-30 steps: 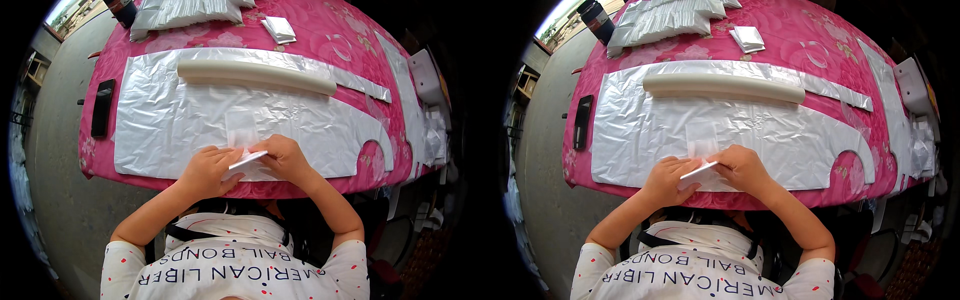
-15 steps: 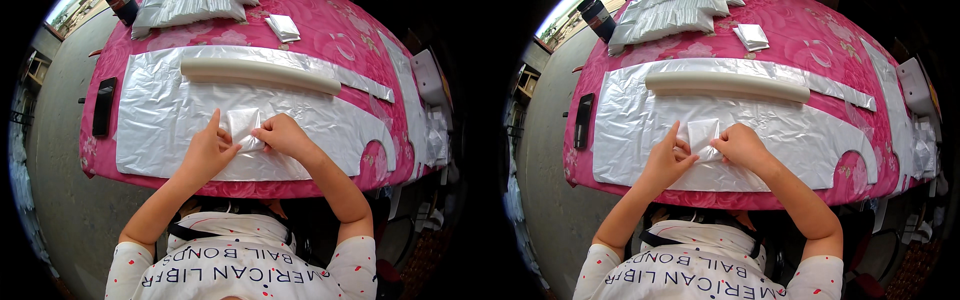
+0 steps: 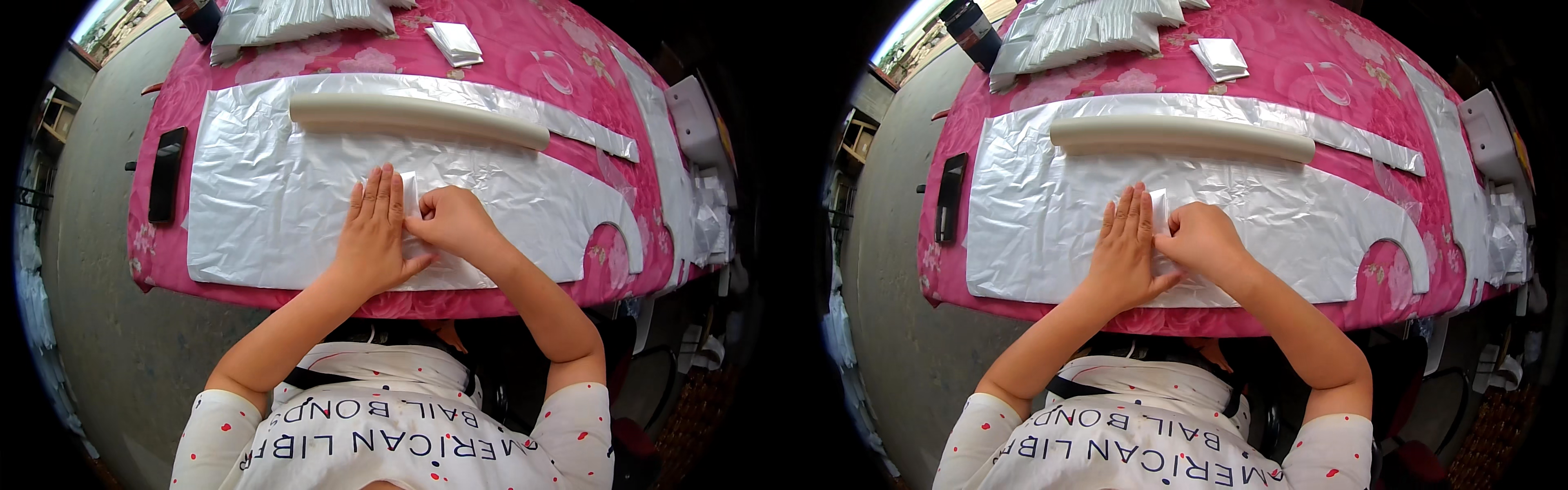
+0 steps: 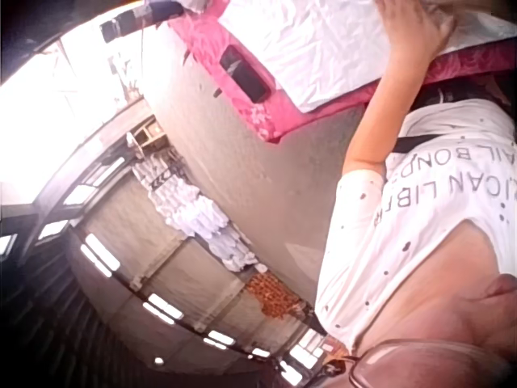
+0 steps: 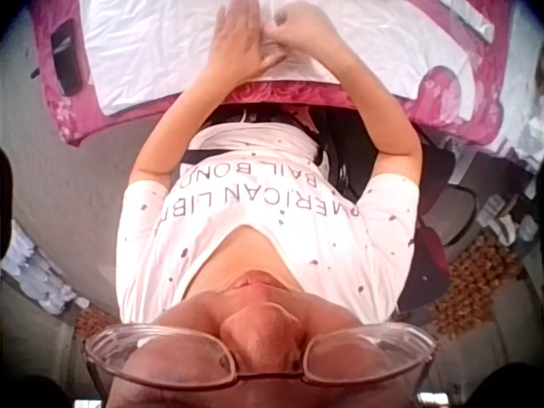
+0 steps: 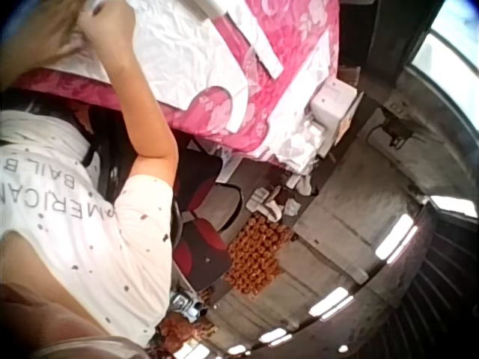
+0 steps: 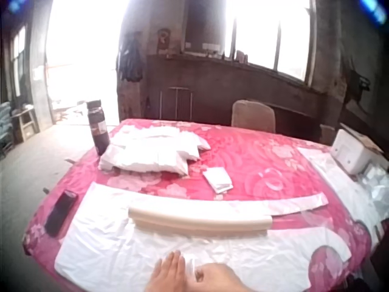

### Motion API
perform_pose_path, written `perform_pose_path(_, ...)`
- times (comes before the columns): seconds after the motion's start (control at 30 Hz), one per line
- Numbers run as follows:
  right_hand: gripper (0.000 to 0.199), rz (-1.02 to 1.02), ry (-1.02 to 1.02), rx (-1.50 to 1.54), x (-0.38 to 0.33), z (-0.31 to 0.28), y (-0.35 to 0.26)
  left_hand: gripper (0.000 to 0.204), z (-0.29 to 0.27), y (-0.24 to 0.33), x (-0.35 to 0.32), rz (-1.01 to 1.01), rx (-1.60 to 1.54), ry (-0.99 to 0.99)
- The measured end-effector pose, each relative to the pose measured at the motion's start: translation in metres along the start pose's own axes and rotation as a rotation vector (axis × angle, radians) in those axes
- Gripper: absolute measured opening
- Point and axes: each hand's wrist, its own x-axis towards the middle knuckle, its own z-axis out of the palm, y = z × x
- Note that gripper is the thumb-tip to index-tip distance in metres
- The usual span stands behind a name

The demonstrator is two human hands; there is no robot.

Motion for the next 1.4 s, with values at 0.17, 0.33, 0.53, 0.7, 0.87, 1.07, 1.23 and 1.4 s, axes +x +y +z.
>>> perform_pose_path(0.17, 0.025, -0.084, 0.117, -0.273, -0.017, -0.009, 0.004, 0.106, -0.002, 0.000, 0.000, -0.003, -0.048, 0.014)
perform_pose_path(0.33, 0.025, -0.246, 0.124, -0.525, -0.019, -0.024, 0.013, 0.088, -0.022, -0.009, -0.018, 0.018, -0.289, 0.195)
perform_pose_path(0.53, 0.045, -0.816, 0.302, -0.455, 0.013, 0.012, -0.008, 0.029, -0.043, -0.028, -0.109, -0.349, -1.449, -0.182)
perform_pose_path(0.7, 0.059, -0.659, 0.193, -0.392, 0.012, 0.077, -0.025, 0.028, -0.055, -0.032, -0.151, -0.961, -1.507, -0.295)
perform_pose_path(0.87, 0.058, -0.809, -0.076, -0.146, -0.036, 0.145, -0.051, 0.024, -0.051, -0.025, -0.168, -1.111, -1.588, -0.075)
perform_pose_path(1.07, 0.020, -0.903, -0.188, -0.456, -0.034, 0.082, -0.058, 0.020, -0.097, -0.022, -0.131, -0.702, -0.710, -0.431)
perform_pose_path(1.23, 0.007, -0.877, -0.097, -0.113, 0.003, -0.001, -0.035, 0.027, -0.092, -0.026, -0.111, -0.488, -0.788, -0.060)
perform_pose_path(1.4, 0.012, -0.400, 0.260, 0.368, 0.092, -0.092, -0.001, 0.029, -0.100, -0.029, -0.090, -0.475, -0.850, -0.065)
